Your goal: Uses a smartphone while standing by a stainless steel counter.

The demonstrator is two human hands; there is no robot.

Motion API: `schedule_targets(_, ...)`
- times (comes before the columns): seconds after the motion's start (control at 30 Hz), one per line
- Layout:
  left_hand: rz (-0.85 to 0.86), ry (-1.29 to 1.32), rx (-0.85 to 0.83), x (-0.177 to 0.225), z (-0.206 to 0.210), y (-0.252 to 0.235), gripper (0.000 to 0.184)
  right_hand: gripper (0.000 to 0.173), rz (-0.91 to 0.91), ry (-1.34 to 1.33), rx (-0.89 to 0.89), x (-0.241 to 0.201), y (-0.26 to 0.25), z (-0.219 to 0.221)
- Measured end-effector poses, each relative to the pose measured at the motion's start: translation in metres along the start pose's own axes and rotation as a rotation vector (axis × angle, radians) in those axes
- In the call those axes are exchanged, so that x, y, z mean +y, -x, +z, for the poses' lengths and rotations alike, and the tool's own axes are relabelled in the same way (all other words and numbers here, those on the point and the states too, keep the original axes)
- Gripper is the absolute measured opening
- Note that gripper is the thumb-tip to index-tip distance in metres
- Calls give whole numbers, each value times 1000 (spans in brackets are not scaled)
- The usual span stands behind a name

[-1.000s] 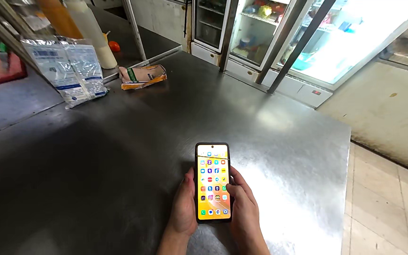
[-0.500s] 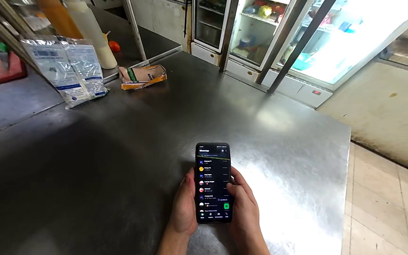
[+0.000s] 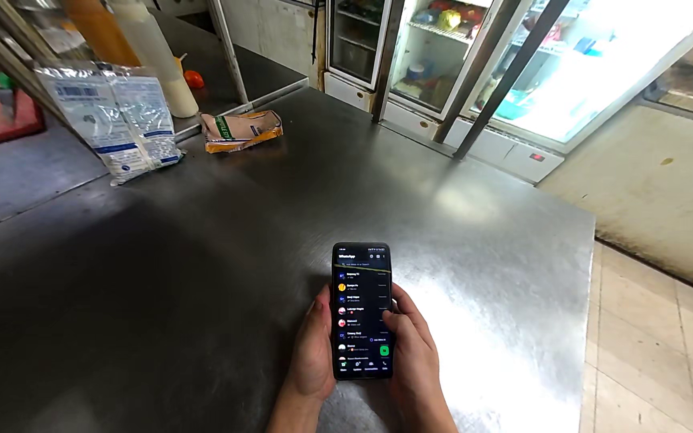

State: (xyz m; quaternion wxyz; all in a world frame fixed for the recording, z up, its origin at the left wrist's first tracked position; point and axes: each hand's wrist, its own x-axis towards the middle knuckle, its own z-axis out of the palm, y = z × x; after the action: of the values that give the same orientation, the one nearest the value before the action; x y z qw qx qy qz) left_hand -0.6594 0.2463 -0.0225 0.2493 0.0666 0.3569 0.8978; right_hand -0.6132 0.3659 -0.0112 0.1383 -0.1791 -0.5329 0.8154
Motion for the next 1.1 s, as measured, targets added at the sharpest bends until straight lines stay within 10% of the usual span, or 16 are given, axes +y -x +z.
schedule_targets(1.1,15,-27,-3,-1,2,1,100,48,-13,80,-28,-1,0,1)
